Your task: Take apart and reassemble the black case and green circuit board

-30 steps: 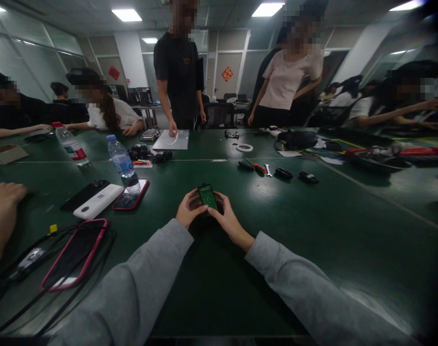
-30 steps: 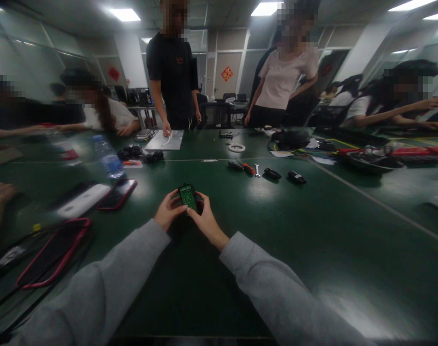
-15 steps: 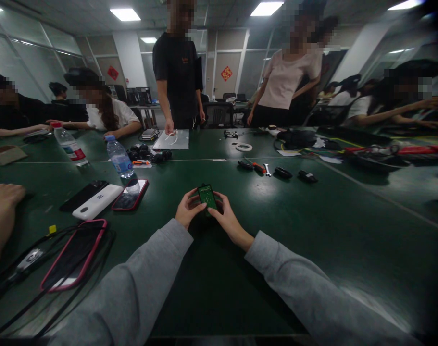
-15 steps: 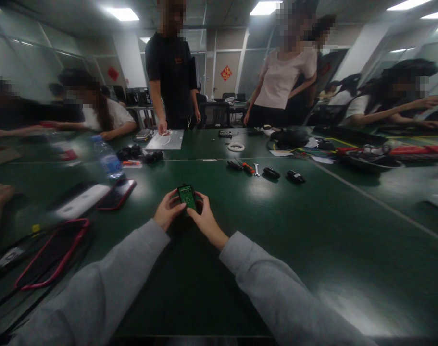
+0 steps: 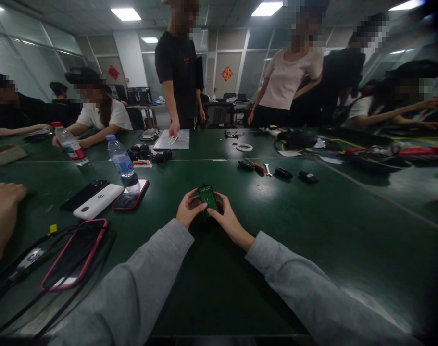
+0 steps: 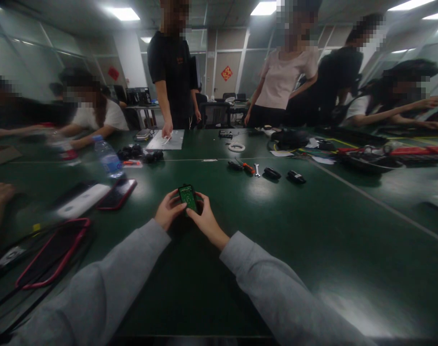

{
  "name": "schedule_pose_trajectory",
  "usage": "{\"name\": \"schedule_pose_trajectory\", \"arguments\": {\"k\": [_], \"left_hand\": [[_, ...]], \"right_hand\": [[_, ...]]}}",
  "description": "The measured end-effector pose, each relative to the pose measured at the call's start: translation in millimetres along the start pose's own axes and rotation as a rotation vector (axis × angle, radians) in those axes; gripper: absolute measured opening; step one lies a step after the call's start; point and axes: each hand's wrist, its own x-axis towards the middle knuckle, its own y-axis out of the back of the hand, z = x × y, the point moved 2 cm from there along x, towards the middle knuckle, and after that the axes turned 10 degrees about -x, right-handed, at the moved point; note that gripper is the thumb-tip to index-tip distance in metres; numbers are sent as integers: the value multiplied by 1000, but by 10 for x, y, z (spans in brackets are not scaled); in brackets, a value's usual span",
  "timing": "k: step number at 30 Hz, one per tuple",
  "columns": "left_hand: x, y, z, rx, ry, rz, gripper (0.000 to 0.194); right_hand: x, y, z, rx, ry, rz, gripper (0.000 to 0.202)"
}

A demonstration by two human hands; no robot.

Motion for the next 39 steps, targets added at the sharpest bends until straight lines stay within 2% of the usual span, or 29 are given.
{"name": "schedule_pose_trajectory", "arguments": {"k": [19, 26, 29, 33, 36, 39], "left_hand": [[14, 25, -30, 1, -1, 17, 66], [3, -12, -17, -41, 30, 28, 66], [8, -32, -21, -73, 72, 49, 62], [-1, -35, -10, -102, 148, 72, 55], [-27, -47, 12, -99, 182, 51, 52], [-72, -93, 3, -109, 239, 46, 51]], "right_hand": [[9, -1, 5, -12, 12, 22, 59], [9, 8, 65, -22, 50, 20, 52], [18, 4, 112, -93, 52, 78, 53], [21, 35, 152, -207, 30, 234, 57], [4, 71, 112, -302, 46, 329, 60], [-29, 80, 18, -428, 109, 366, 60]]}}
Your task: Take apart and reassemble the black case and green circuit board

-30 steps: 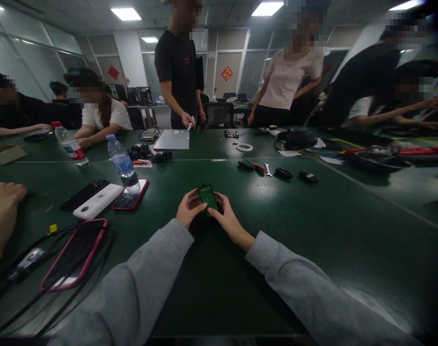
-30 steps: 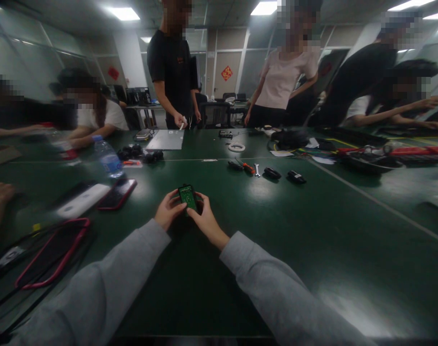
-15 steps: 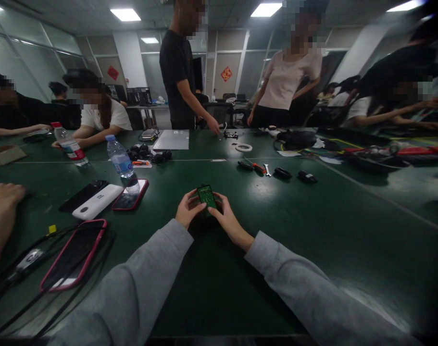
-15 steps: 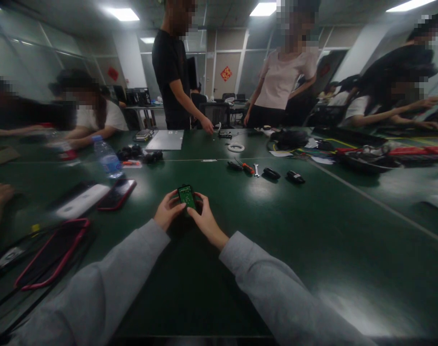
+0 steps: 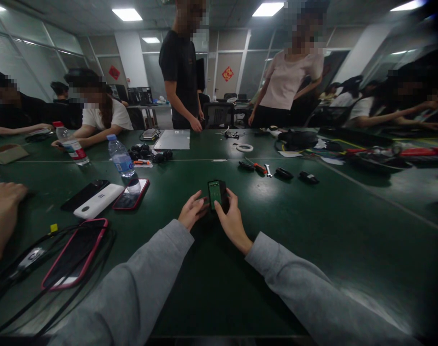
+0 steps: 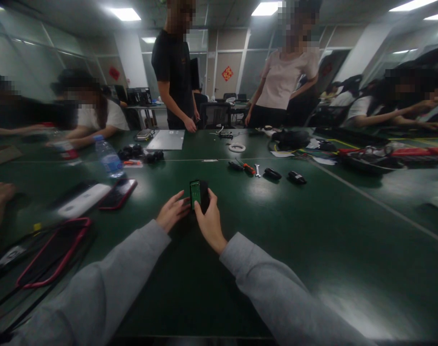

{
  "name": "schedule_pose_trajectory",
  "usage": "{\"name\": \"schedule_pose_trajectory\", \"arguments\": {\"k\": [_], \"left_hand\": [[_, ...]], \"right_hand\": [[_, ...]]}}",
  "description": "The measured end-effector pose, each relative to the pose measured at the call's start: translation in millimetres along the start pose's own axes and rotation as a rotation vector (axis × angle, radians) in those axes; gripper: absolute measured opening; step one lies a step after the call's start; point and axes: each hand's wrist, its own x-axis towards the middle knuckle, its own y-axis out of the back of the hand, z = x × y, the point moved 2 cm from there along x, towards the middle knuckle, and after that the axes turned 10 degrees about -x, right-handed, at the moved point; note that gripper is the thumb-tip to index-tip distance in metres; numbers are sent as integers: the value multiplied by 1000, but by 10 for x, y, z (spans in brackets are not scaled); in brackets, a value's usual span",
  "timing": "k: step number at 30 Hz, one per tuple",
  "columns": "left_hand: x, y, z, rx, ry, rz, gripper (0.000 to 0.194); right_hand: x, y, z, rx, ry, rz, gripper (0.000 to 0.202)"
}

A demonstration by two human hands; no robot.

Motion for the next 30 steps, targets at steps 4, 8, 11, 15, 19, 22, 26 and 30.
{"name": "schedule_pose_trajectory", "arguments": {"k": [4, 8, 11, 15, 19, 22, 26, 30], "left_hand": [[-46, -78, -92, -25, 17, -31, 52], [-38, -88, -162, -98, -22, -23, 54], [-17, -60, -155, -149, -6, 46, 51], [-19, -51, -95, -152, 42, 91, 46], [-31, -53, -66, -144, 53, 118, 44], [-22, -47, -72, -167, 22, 99, 44], [-15, -40, -79, -160, 19, 62, 45], [-30, -45, -54, -127, 53, 60, 48]], "right_hand": [[-38, 17, -123, -164, 192, -31, 61], [-71, -20, -178, -338, 364, -158, 62], [-79, -28, -195, -367, 424, -216, 62], [-74, -11, -214, -289, 410, -217, 58], [-67, -4, -219, -255, 400, -223, 56], [-63, 0, -229, -248, 435, -210, 62], [-66, 20, -264, -264, 453, -167, 58], [-75, 56, -329, -291, 494, -137, 56]]}}
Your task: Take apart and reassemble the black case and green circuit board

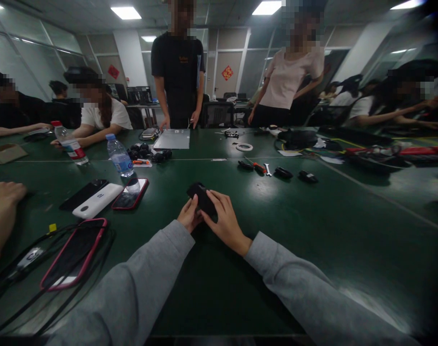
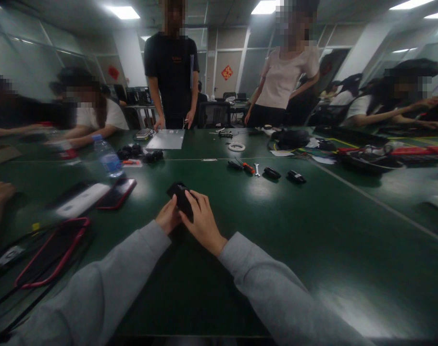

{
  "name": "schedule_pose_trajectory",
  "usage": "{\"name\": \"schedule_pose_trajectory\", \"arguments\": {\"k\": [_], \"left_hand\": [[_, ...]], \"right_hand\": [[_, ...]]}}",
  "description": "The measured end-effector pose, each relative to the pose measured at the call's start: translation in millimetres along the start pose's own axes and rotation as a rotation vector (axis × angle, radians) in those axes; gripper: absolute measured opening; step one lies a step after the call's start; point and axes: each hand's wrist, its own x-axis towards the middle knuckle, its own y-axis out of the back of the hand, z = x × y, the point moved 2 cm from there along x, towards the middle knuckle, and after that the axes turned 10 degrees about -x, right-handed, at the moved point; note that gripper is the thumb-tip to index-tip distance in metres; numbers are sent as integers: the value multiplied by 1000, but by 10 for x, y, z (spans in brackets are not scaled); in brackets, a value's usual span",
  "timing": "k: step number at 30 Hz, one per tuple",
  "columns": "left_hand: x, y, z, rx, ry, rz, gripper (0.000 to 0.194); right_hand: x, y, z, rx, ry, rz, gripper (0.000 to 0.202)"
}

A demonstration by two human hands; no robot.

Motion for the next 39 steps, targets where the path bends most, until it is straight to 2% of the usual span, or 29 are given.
{"name": "schedule_pose_trajectory", "arguments": {"k": [4, 7, 14, 20, 22, 26, 28, 31, 33, 39], "left_hand": [[-1, -5, 35, 7, -6, -40, 49], [11, 15, 42, 4, 10, -27, 49], [33, 56, 55, -21, 34, -49, 54], [65, 65, 49, -25, 108, -95, 65], [68, 52, 37, -53, 110, -134, 64], [48, 23, 36, -79, 56, -165, 60], [35, 19, 46, -72, 45, -160, 60], [26, 21, 50, -47, 79, -134, 62], [28, 18, 47, -40, 73, -119, 62], [39, 6, 23, 1, -97, -35, 56]], "right_hand": [[2, 45, -21, 30, 5, 46, 55], [-4, 53, -11, 24, -4, 76, 53], [28, 124, -22, 25, 26, 48, 54], [53, 325, -7, -44, 39, 253, 70], [58, 313, -15, -41, 82, 184, 72], [61, 201, -61, 26, 184, -145, 68], [59, 193, -66, 9, 167, -131, 72], [48, 225, -56, -25, 107, 27, 80], [33, 226, -52, -29, 91, 80, 81], [3, 90, -31, -34, 58, -22, 71]]}}
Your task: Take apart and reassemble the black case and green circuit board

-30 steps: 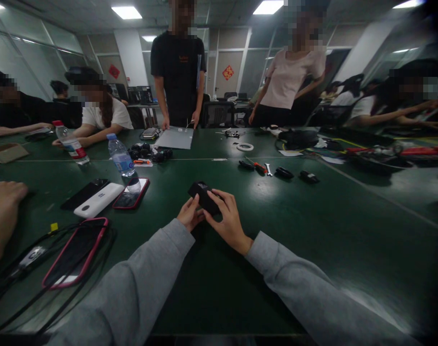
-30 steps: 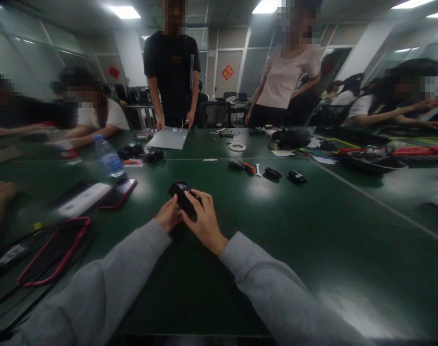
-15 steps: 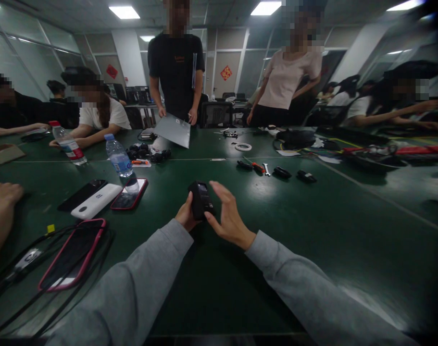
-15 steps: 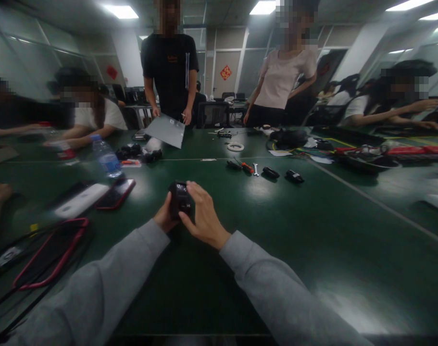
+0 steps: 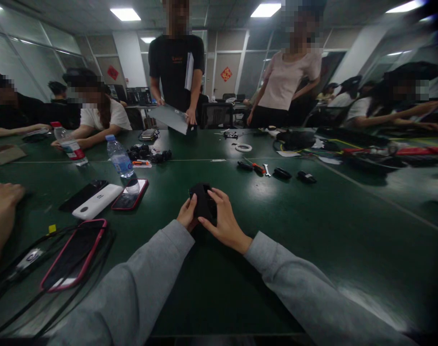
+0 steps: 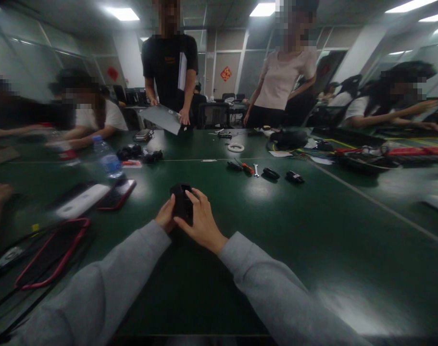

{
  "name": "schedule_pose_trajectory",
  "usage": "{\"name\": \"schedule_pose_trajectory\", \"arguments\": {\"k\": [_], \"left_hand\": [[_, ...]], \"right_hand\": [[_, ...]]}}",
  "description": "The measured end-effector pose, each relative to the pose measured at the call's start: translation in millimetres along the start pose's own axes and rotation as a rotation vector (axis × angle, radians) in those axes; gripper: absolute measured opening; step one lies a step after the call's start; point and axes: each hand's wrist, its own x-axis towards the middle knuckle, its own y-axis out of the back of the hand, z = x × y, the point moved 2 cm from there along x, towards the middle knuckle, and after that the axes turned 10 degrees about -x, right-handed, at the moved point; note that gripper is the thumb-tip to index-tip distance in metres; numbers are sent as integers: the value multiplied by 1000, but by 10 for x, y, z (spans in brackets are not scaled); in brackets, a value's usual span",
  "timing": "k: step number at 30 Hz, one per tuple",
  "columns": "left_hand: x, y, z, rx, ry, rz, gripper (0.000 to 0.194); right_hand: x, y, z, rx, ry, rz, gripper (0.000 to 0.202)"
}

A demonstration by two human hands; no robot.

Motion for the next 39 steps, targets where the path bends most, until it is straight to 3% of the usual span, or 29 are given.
{"name": "schedule_pose_trajectory", "arguments": {"k": [7, 13, 16, 19, 22, 25, 28, 32, 39], "left_hand": [[-16, 41, 48, 173, -167, 150, 51], [-42, 12, 87, 346, -298, 74, 47], [-42, 9, 95, 409, -346, 42, 45], [-33, 15, 102, 378, -331, 58, 44], [-22, 23, 110, 288, -231, 114, 48], [-12, 29, 136, 179, -140, 142, 52], [5, 50, 175, 90, -115, 145, 52], [37, 90, 206, 3, -100, 129, 49], [61, 113, 220, -66, -78, 138, 45]], "right_hand": [[-14, -91, 55, 168, -125, -87, 54], [-27, -165, 137, 252, -189, -72, 77], [-32, -195, 158, 267, -202, -45, 77], [-26, -198, 165, 279, -232, -3, 72], [-3, -185, 212, 327, -297, 48, 75], [23, -185, 353, 398, -409, 110, 75], [32, -213, 558, 472, -534, 155, 61], [21, -271, 759, 578, -623, 112, 46], [17, -256, 820, 410, -592, -18, 44]]}}
